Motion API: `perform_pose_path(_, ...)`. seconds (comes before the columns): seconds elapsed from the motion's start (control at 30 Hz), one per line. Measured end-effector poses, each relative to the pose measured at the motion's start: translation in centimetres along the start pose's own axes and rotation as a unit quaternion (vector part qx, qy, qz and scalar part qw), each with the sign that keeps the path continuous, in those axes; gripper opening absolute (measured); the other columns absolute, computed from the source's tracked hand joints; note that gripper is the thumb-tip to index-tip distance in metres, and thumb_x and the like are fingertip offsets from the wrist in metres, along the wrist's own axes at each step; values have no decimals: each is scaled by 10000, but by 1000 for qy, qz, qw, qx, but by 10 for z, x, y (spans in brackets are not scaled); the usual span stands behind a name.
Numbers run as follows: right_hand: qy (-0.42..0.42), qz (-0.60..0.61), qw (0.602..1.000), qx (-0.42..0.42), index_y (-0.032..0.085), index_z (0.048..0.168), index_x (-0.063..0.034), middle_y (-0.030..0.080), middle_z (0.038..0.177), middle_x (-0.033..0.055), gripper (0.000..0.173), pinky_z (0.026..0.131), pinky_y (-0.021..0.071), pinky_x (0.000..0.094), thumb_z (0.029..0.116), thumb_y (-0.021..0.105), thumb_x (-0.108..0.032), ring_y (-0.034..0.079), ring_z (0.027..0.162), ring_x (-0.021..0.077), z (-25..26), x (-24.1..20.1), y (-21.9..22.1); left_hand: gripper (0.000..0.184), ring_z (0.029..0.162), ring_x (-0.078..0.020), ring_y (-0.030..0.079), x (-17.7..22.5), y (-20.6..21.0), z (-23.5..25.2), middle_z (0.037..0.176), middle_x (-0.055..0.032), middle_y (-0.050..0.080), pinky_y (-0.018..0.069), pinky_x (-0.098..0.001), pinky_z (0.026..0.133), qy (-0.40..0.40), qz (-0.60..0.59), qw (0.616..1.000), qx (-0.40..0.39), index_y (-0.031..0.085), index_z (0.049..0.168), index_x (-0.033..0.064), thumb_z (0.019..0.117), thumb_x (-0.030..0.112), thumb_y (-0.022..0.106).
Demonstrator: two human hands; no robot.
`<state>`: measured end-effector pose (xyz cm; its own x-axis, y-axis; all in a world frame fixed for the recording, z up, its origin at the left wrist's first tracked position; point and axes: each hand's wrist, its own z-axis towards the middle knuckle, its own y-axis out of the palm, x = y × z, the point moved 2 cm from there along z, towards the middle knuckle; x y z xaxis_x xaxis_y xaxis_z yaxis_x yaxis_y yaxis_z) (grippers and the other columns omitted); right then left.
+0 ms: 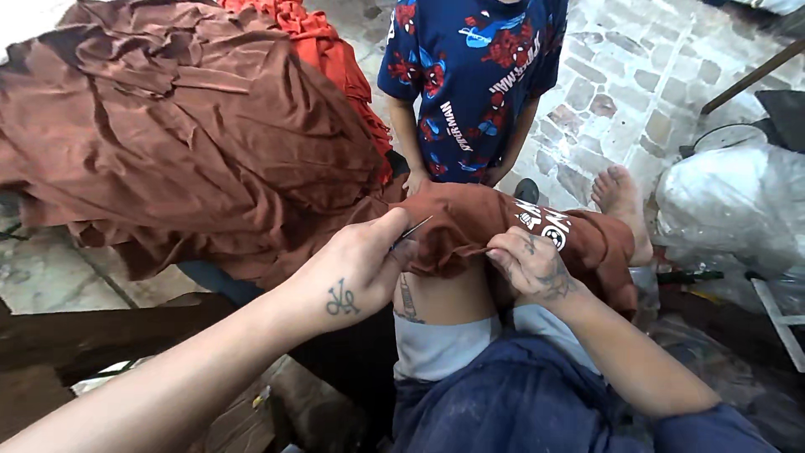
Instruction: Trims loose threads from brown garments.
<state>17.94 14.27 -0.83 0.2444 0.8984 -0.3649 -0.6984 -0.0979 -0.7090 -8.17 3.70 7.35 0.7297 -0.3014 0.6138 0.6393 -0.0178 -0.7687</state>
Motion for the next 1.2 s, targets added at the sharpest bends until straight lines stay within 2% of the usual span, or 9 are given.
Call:
perform_pose_path(0.23, -53, 13, 998, -40, 726, 891, -29, 638, 735, 80, 369, 608, 517, 242, 1043, 590, -335, 622, 672, 136, 15, 3, -27, 135, 621, 45, 540, -4, -9, 2, 729, 124, 568, 462, -158, 539, 14, 38, 999, 21, 584, 979, 154, 997, 224, 470)
perform_pose_path(0.43, -83, -16, 993, -83, 712, 836, -41, 572, 629, 69, 417, 535, 467, 290, 1048, 577, -374, 570, 575, 167, 18, 14, -52, 113, 591, -91, 557, -11, -1, 0, 738, 29, 542, 461, -279, 486, 108, 125, 986, 19, 594, 922, 110, 861, 144, 505)
perform_pose_path(0.63, -31, -17, 998, -49, 693, 747, -30, 634, 642, 84, 473, 605, 498, 239, 1025, 601, -400, 611, 624, 121, 9, 31, -66, 100, 612, -83, 559, -12, -10, 1, 748, 34, 548, 460, -272, 506, 97, 133, 986, 2, 597, 927, 118, 914, 164, 509)
perform_pose_path(0.77, 0, 10, 999, -50, 683, 716, -21, 646, 644, 78, 488, 642, 496, 192, 1000, 631, -415, 609, 645, 69, 5, 32, -66, 120, 603, -96, 567, -7, -12, -1, 756, 23, 552, 462, -280, 491, 102, 138, 985, -27, 603, 930, 108, 840, 130, 527)
perform_pose_path(0.9, 43, 55, 995, -66, 647, 714, -20, 603, 651, 47, 501, 631, 466, 173, 987, 652, -440, 562, 643, 30, -1, 41, -64, 114, 628, -60, 547, -13, -13, 1, 736, 55, 525, 472, -255, 542, 48, 100, 990, -84, 587, 968, 143, 999, 195, 491)
perform_pose_path(1.0, 85, 67, 991, -76, 663, 716, -30, 610, 669, 3, 490, 623, 438, 138, 960, 671, -455, 525, 636, -32, -2, 48, -64, 125, 622, -48, 576, -24, -15, 4, 718, 60, 561, 498, -263, 563, -10, 58, 991, -123, 588, 996, 137, 1030, 201, 487)
perform_pose_path(1.13, 143, 79, 980, -110, 689, 739, -45, 616, 676, -47, 364, 599, 421, 108, 908, 716, -367, 498, 617, -77, 2, 55, -64, 133, 697, -9, 691, -24, -20, 8, 794, 73, 687, 608, -227, 671, -94, -46, 982, -159, 615, 1084, 135, 1059, 178, 492)
perform_pose_path(1.17, 158, 56, 979, -117, 696, 750, -50, 609, 662, -48, 321, 570, 424, 128, 900, 721, -333, 496, 590, -62, 5, 58, -64, 127, 705, -14, 693, -20, -22, 8, 808, 69, 693, 606, -225, 674, -117, -72, 978, -158, 616, 1074, 137, 1064, 167, 492)
perform_pose_path(1.2, 169, 15, 978, -123, 699, 778, -41, 611, 667, -10, 284, 556, 435, 204, 903, 724, -295, 507, 578, 9, 7, 60, -63, 126, 709, -19, 694, -17, -23, 9, 815, 69, 697, 604, -223, 672, -136, -95, 975, -150, 614, 1057, 142, 1066, 162, 490)
